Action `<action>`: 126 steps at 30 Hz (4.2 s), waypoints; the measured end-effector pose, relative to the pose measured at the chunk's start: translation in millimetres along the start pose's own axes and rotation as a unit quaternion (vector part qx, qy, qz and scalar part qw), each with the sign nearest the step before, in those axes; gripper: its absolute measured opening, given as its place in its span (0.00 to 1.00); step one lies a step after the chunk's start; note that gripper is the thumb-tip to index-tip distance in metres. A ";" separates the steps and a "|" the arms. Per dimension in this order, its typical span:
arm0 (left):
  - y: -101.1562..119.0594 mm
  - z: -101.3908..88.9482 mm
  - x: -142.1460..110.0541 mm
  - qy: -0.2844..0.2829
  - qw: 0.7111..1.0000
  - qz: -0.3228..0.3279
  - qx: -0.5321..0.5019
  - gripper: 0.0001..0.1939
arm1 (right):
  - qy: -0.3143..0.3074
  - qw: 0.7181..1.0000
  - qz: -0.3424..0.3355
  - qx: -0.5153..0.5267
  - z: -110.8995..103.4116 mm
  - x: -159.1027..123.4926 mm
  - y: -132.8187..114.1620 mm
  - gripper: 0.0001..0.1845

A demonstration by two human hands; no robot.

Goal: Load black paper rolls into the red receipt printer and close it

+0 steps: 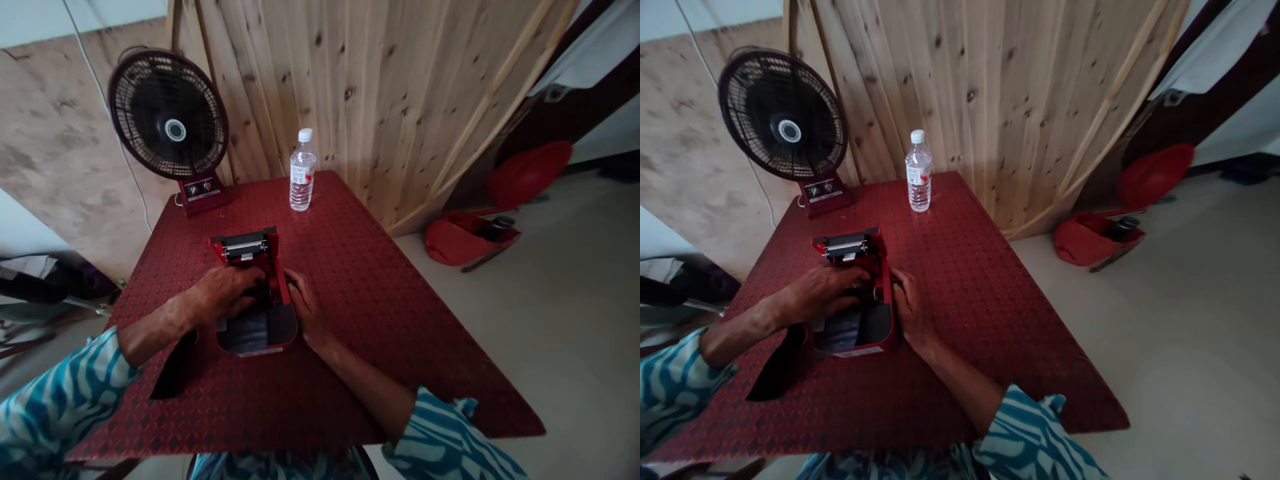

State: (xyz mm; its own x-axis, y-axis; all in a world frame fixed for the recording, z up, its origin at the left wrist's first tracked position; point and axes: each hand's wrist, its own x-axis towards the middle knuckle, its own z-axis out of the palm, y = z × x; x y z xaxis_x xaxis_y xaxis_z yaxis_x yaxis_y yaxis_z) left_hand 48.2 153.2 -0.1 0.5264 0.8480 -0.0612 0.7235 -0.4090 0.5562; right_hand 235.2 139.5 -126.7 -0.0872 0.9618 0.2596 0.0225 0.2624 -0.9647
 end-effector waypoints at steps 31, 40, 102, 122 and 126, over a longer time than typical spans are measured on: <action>-157.0 -52.5 -34.8 0.201 0.946 -0.197 -0.161 0.31 | 0.011 0.999 0.045 -0.005 -1.4 1.5 8.3 0.22; -122.5 5.0 -151.5 0.185 0.931 -0.269 -0.163 0.30 | 0.034 0.997 0.069 0.015 2.0 -1.9 10.0 0.20; 11.4 -0.9 -74.8 0.107 0.982 0.087 0.128 0.23 | 0.001 1.000 -0.024 0.013 0.9 5.9 11.5 0.19; 23.2 47.5 -93.7 0.174 0.951 0.176 0.185 0.13 | 0.034 0.997 0.052 0.052 0.4 12.1 7.6 0.21; 19.9 57.0 -97.8 0.205 0.941 0.180 0.198 0.13 | 0.041 0.999 0.014 0.031 -4.0 54.9 -0.6 0.26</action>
State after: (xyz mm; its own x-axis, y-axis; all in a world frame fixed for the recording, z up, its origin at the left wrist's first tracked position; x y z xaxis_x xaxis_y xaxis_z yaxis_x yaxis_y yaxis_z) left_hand 36.6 42.9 -30.3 0.6118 0.6557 0.4425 0.6834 -0.7198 0.1216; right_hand 234.4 192.5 -111.7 -0.0055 0.9725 0.2329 -0.0374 0.2326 -0.9719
